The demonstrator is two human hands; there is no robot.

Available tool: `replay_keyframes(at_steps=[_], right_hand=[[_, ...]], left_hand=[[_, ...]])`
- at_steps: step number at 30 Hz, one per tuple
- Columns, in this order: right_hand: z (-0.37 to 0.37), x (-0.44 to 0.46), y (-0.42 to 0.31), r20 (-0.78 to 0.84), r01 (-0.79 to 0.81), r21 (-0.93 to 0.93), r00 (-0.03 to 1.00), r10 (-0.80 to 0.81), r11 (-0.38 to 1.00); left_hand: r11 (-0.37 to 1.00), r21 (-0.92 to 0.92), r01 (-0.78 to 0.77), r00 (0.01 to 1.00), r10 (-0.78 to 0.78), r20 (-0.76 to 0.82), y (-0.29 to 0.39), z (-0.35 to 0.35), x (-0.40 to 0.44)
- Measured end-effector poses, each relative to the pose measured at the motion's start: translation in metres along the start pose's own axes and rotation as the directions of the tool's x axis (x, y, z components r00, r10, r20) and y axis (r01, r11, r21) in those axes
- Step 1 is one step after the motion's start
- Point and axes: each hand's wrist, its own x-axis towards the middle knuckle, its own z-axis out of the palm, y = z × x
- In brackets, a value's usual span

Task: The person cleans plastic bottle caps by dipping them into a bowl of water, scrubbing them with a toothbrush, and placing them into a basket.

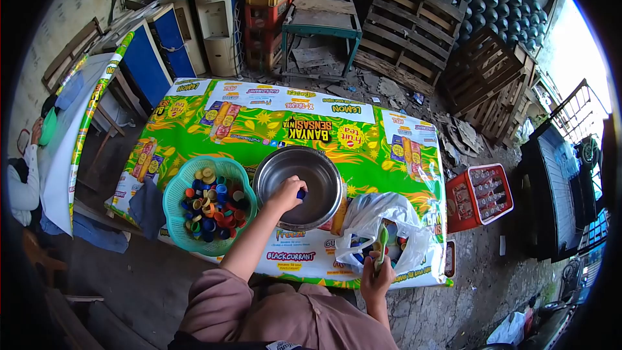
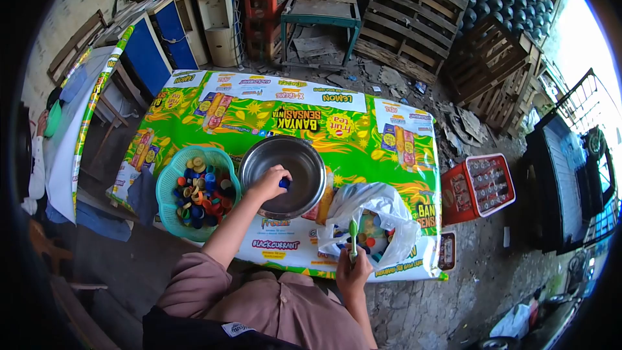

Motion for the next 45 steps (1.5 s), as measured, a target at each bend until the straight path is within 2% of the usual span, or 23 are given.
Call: replay_keyframes(at_steps=[5, 8, 14, 16, 17, 20, 21, 23, 24, 25, 27, 29, 31, 33, 35, 36, 37, 38, 39, 40, 43, 44, 45], right_hand=[[0.004, -0.005, -0.015, -0.089, 0.009, 0.015, 0.996, -0.008, 1.000], [0.004, -0.010, -0.016, -0.059, -0.034, -0.010, 0.998, 0.033, 0.999], [0.011, -0.003, -0.012, -0.049, 0.030, 0.004, 0.998, -0.029, 1.000], [0.017, 0.002, -0.009, -0.001, 0.029, -0.006, 1.000, -0.029, 1.000], [0.021, 0.005, -0.010, -0.002, 0.029, -0.002, 1.000, -0.029, 1.000], [0.038, 0.017, -0.008, 0.252, -0.297, 0.220, 0.937, 0.240, 0.929], [0.048, 0.022, -0.002, 0.252, -0.292, 0.221, 0.939, 0.235, 0.930], [0.062, 0.035, -0.004, 0.313, -0.231, 0.164, 0.934, 0.171, 0.959], [0.061, 0.043, -0.017, 0.427, -0.298, 0.089, 0.874, 0.234, 0.950], [0.069, 0.044, -0.019, 0.428, -0.297, 0.093, 0.874, 0.231, 0.950], [0.084, 0.044, -0.021, 0.426, -0.054, 0.115, 0.905, 0.000, 0.992], [0.091, 0.041, -0.016, 0.471, -0.051, 0.139, 0.882, -0.021, 0.989], [0.104, 0.039, -0.003, 0.464, 0.101, 0.154, 0.871, -0.162, 0.983], [0.107, 0.044, 0.004, 0.425, 0.077, 0.140, 0.896, -0.130, 0.987], [0.104, 0.051, 0.001, 0.460, -0.131, 0.134, 0.886, 0.055, 0.982], [0.107, 0.050, 0.000, 0.409, -0.009, 0.160, 0.911, -0.058, 0.987], [0.108, 0.048, -0.001, 0.411, -0.016, 0.157, 0.910, -0.050, 0.987], [0.108, 0.046, -0.005, 0.414, 0.047, 0.167, 0.903, -0.113, 0.985], [0.108, 0.046, -0.008, 0.414, 0.112, 0.178, 0.893, -0.177, 0.978], [0.109, 0.047, -0.006, 0.425, -0.002, 0.166, 0.902, -0.069, 0.986], [0.103, 0.052, -0.015, 0.446, -0.058, 0.136, 0.895, -0.008, 0.989], [0.107, 0.048, -0.012, 0.394, 0.097, 0.192, 0.904, -0.167, 0.977], [0.107, 0.049, -0.012, 0.394, 0.092, 0.190, 0.905, -0.162, 0.977]], left_hand=[[1.000, 0.021, -0.015, 1.000, 0.014, 0.007, -0.006, 0.008, 0.004], [0.999, 0.032, -0.026, 1.000, 0.025, 0.004, -0.010, 0.013, 0.003], [1.000, -0.013, -0.026, 0.999, 0.025, -0.037, -0.010, 0.009, 0.003], [0.983, -0.181, -0.028, 0.997, 0.015, -0.075, 0.000, -0.002, -0.001], [0.984, -0.176, -0.027, 0.997, 0.014, -0.074, 0.000, -0.003, -0.003], [0.776, -0.629, 0.034, 0.996, -0.076, -0.040, 0.007, -0.010, -0.014], [0.777, -0.629, 0.030, 0.996, -0.075, -0.045, 0.011, -0.013, -0.016], [0.677, -0.736, 0.014, 0.988, -0.121, -0.093, 0.015, -0.013, -0.024], [0.780, -0.620, -0.084, 0.976, -0.062, -0.210, 0.012, -0.008, -0.026], [0.783, -0.617, -0.084, 0.975, -0.062, -0.212, 0.017, -0.010, -0.030], [0.741, -0.671, -0.032, 0.943, -0.200, -0.265, 0.028, -0.013, -0.037], [0.734, -0.678, -0.043, 0.936, -0.208, -0.284, 0.028, -0.011, -0.038], [0.813, -0.581, -0.031, 0.916, -0.210, -0.343, 0.033, -0.017, -0.041], [0.837, -0.544, -0.051, 0.905, -0.192, -0.380, 0.034, -0.018, -0.043], [0.816, -0.571, -0.083, 0.902, -0.182, -0.391, 0.032, -0.018, -0.042], [0.815, -0.573, -0.082, 0.903, -0.182, -0.388, 0.032, -0.018, -0.041], [0.739, -0.666, -0.101, 0.906, -0.208, -0.368, 0.033, -0.018, -0.040], [0.652, -0.749, -0.117, 0.910, -0.231, -0.344, 0.034, -0.018, -0.040], [0.650, -0.752, -0.112, 0.913, -0.232, -0.337, 0.035, -0.018, -0.042], [0.615, -0.784, -0.082, 0.922, -0.252, -0.294, 0.036, -0.018, -0.043], [0.584, -0.809, -0.060, 0.931, -0.260, -0.257, 0.034, -0.014, -0.042], [0.551, -0.832, -0.067, 0.930, -0.268, -0.253, 0.034, -0.013, -0.042], [0.517, -0.853, -0.072, 0.930, -0.275, -0.245, 0.034, -0.012, -0.042]])
